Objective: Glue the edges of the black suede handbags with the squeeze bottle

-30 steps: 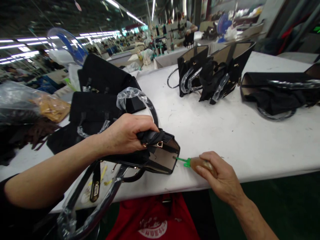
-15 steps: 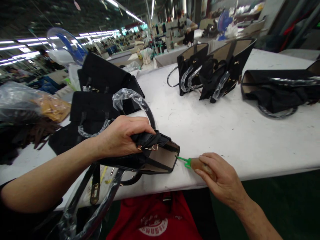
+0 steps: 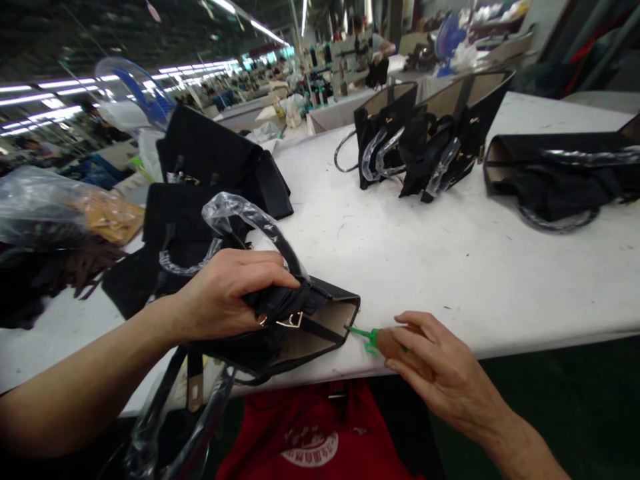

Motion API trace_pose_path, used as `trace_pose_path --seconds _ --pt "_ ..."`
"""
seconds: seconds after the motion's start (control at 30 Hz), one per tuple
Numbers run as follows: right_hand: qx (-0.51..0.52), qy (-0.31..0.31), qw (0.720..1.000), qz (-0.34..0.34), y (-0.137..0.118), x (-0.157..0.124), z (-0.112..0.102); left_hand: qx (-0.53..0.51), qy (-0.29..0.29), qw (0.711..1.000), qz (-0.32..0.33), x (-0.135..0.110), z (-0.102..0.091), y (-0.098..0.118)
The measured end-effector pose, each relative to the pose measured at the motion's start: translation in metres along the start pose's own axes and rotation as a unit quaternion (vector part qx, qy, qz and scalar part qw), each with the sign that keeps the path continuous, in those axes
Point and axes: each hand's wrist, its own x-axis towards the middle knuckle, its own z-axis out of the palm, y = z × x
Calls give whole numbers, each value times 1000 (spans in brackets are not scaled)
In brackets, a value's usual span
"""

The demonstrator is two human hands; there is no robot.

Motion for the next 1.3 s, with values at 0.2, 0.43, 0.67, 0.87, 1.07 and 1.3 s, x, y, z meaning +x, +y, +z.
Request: trace_pose_path --seconds 0.2,0.43,0.67,0.87,1.07,1.3 --pt "-38 -31 998 24 -3 4 -4 0 17 1000 2 -11 2 5" --pt "-40 -7 998 39 -8 1 -2 0 23 1000 -5 -15 4 7" --pt "35 -5 998 45 -21 -5 1 -2 49 999 15 -32 5 12" --pt "-11 40 998 41 -18 -10 4 21 50 998 22 -45 6 25" --pt "15 10 1000 10 -24 -13 7 32 63 997 8 -53 5 31" --pt "30 7 999 19 -25 -8 7 41 68 997 8 -56 8 31"
